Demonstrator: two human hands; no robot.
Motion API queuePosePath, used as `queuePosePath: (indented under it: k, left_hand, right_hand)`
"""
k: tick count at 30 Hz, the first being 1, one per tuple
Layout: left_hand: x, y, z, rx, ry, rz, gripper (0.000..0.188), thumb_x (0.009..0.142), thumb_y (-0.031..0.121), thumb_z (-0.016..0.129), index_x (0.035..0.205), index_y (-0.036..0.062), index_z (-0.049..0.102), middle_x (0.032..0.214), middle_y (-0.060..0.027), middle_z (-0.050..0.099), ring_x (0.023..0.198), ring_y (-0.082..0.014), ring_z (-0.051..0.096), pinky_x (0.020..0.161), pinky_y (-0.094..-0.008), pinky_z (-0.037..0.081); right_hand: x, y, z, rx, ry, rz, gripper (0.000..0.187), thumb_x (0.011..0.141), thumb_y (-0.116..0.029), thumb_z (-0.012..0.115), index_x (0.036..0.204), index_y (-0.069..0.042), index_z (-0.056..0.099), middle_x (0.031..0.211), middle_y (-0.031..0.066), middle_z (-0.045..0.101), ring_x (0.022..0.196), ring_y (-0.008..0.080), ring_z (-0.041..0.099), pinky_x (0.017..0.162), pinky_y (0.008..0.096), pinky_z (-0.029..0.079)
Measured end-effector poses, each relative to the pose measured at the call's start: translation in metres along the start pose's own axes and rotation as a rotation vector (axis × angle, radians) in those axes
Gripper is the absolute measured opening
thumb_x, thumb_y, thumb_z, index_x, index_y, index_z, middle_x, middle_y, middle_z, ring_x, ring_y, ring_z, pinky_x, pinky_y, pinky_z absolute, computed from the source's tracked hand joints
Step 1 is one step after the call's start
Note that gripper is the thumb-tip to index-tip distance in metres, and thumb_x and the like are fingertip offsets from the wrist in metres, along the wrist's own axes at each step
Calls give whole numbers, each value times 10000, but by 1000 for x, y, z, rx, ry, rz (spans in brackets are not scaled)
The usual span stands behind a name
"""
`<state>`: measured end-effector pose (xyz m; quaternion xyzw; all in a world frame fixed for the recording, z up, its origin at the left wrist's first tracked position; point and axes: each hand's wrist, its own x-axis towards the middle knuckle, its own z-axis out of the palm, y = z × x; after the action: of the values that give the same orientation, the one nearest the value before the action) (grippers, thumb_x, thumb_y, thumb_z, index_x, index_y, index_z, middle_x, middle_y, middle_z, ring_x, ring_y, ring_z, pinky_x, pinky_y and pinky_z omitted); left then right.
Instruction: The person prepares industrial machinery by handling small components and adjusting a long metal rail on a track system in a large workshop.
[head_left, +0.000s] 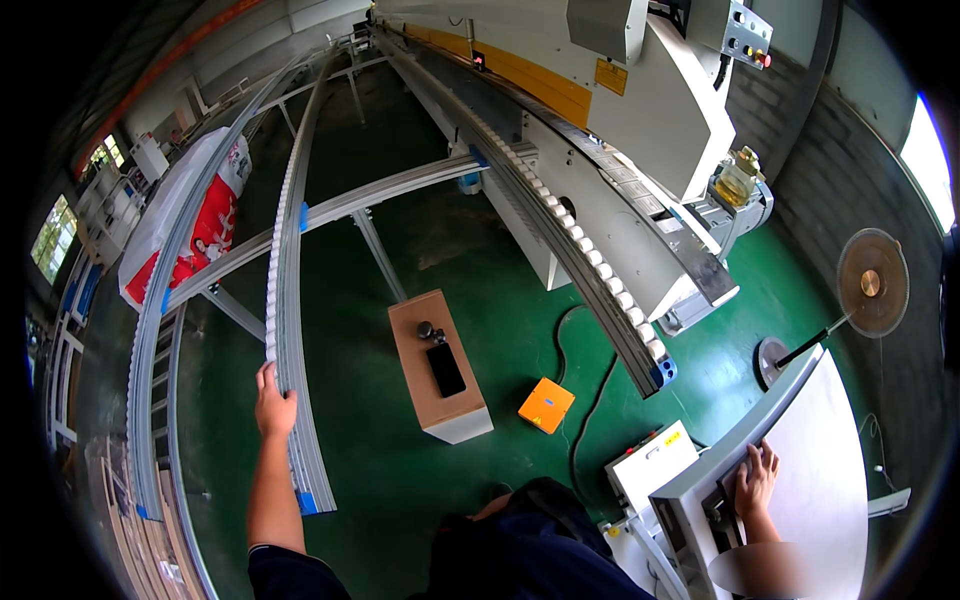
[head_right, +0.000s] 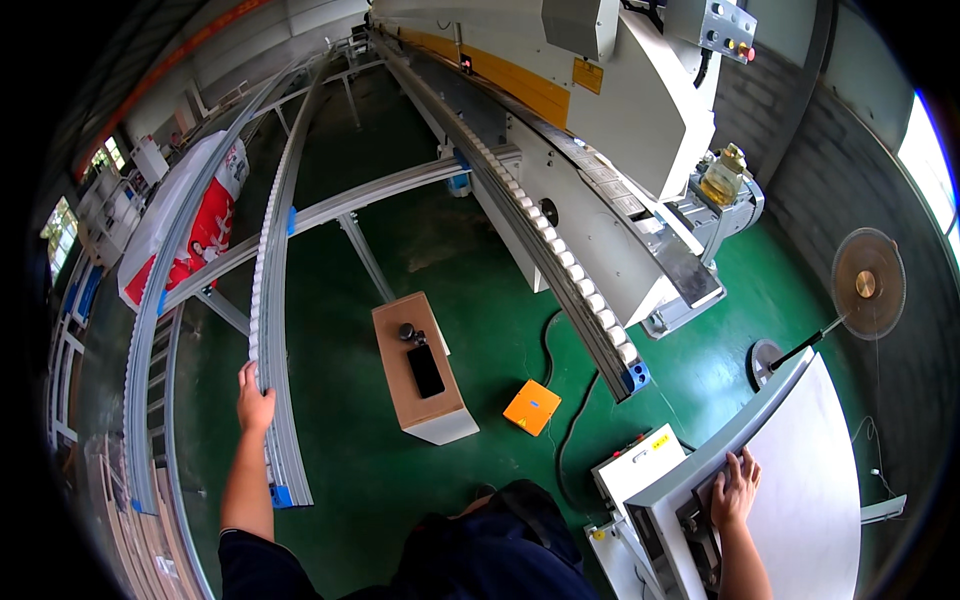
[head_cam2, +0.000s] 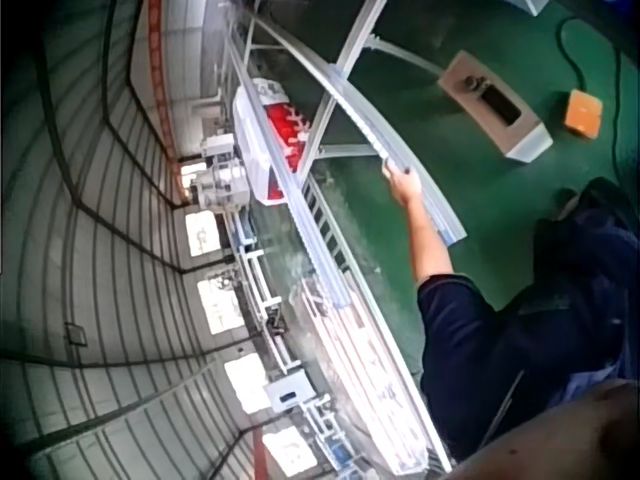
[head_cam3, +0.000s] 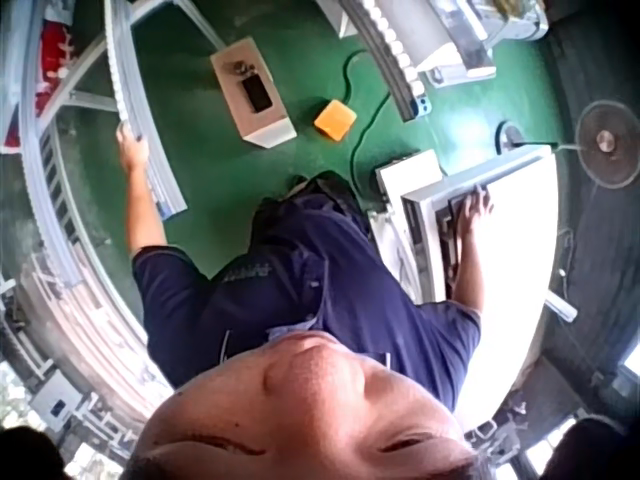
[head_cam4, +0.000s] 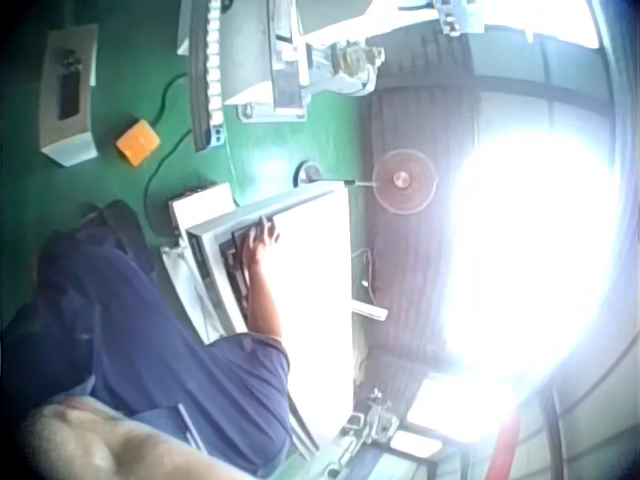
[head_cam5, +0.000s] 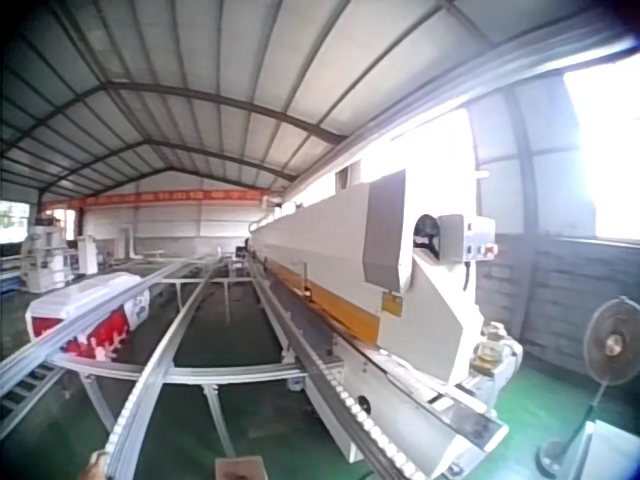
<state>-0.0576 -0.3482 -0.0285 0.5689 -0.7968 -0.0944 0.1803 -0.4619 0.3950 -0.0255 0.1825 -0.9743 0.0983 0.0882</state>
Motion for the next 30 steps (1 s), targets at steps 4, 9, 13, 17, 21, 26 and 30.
queuePosePath:
  k: [4,9,13,17,21,26,30]
  left_hand:
    - [0,-3,2,0,18,11,645,815,80,648,1415,161,425,1524,-11,397,1220,-378,566,992,-464,494]
    - [1,-5,4,-13,26,25,642,816,79,648,1413,161,427,1523,-13,399,1226,-375,563,995,-462,494]
    - [1,-4,3,-5,26,22,639,815,81,644,1412,160,429,1522,-17,401,1229,-374,560,996,-460,492]
    - [0,1,0,-7,5,-2,636,817,83,641,1412,157,430,1522,-18,401,1233,-372,557,998,-460,490]
    - [0,0,0,-2,4,-2,634,819,84,641,1413,154,430,1523,-17,399,1234,-370,556,998,-459,489]
    - [-1,3,-1,3,-3,-14,636,818,82,643,1414,153,430,1523,-15,398,1231,-366,558,995,-459,489]
    - [-1,1,-1,7,6,0,637,818,83,645,1413,154,429,1523,-14,399,1227,-363,561,986,-460,495]
  right_hand:
    - [1,-2,-3,31,-31,24,428,823,-142,563,1237,-40,604,1438,190,448,1282,398,417,1135,498,306]
    - [1,-2,-3,11,-10,3,425,822,-127,555,1234,-35,602,1419,181,459,1254,393,432,1117,482,332]
    - [2,-1,-2,28,-30,24,425,820,-143,563,1230,-37,607,1436,195,450,1271,399,421,1129,501,311]
    - [1,1,-1,37,-27,18,430,816,-144,561,1229,-32,607,1435,195,450,1275,401,418,1134,501,305]
    - [1,-1,-3,39,-31,25,433,814,-141,563,1231,-34,606,1434,193,450,1280,400,415,1137,499,302]
    - [1,-1,-3,39,-33,25,430,813,-132,569,1231,-41,607,1434,195,449,1280,400,417,1137,498,304]
    - [1,-2,-4,31,-30,21,425,814,-132,573,1228,-43,608,1432,196,449,1277,401,421,1134,498,310]
